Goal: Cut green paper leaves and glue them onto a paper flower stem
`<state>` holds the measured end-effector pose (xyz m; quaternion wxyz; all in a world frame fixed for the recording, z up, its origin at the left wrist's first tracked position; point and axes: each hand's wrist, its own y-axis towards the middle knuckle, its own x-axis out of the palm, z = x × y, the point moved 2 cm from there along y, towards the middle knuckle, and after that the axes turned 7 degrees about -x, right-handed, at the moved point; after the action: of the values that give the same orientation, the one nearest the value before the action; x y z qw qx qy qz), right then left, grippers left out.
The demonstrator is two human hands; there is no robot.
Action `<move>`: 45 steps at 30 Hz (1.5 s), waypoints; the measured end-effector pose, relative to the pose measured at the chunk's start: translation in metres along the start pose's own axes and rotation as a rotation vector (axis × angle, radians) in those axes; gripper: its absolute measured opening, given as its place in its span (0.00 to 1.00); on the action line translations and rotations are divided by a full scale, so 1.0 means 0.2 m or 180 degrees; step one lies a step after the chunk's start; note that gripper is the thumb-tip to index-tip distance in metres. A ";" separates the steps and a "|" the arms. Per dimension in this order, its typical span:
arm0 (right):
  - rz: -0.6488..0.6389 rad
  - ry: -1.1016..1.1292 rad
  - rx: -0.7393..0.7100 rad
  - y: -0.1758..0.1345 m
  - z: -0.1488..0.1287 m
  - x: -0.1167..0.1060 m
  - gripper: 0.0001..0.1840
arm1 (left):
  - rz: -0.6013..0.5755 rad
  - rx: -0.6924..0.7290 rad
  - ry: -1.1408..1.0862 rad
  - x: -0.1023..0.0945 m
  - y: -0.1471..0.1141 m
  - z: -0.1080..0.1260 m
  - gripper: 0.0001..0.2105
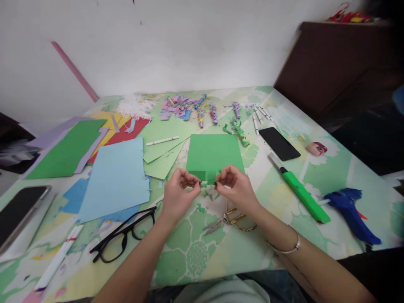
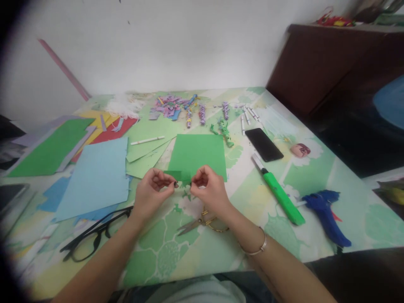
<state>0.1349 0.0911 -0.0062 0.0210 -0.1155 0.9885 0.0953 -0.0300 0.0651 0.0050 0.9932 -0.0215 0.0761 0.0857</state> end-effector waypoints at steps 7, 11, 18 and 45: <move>-0.0225 0.0143 0.0068 -0.01 0.00 0.02 0.13 | -0.0314 -0.0310 -0.0383 0.05 -0.02 0.01 0.16; -0.0266 0.0006 -0.0008 -0.01 0.01 0.03 0.13 | -0.0331 -0.0383 -0.0393 0.05 -0.03 0.00 0.16; -0.0597 -0.0501 -0.0123 -0.03 -0.01 -0.02 0.10 | -0.0410 -0.0555 -0.0541 0.02 -0.01 0.02 0.16; -0.1525 -0.1437 0.0963 -0.45 -0.11 -0.35 0.25 | -0.0624 -0.0223 -0.0416 -0.01 -0.03 0.07 0.04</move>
<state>0.2225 0.0170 0.0034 0.2774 -0.3154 0.9068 -0.0366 -0.0292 0.0599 0.0201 0.9983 -0.0578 0.0056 -0.0080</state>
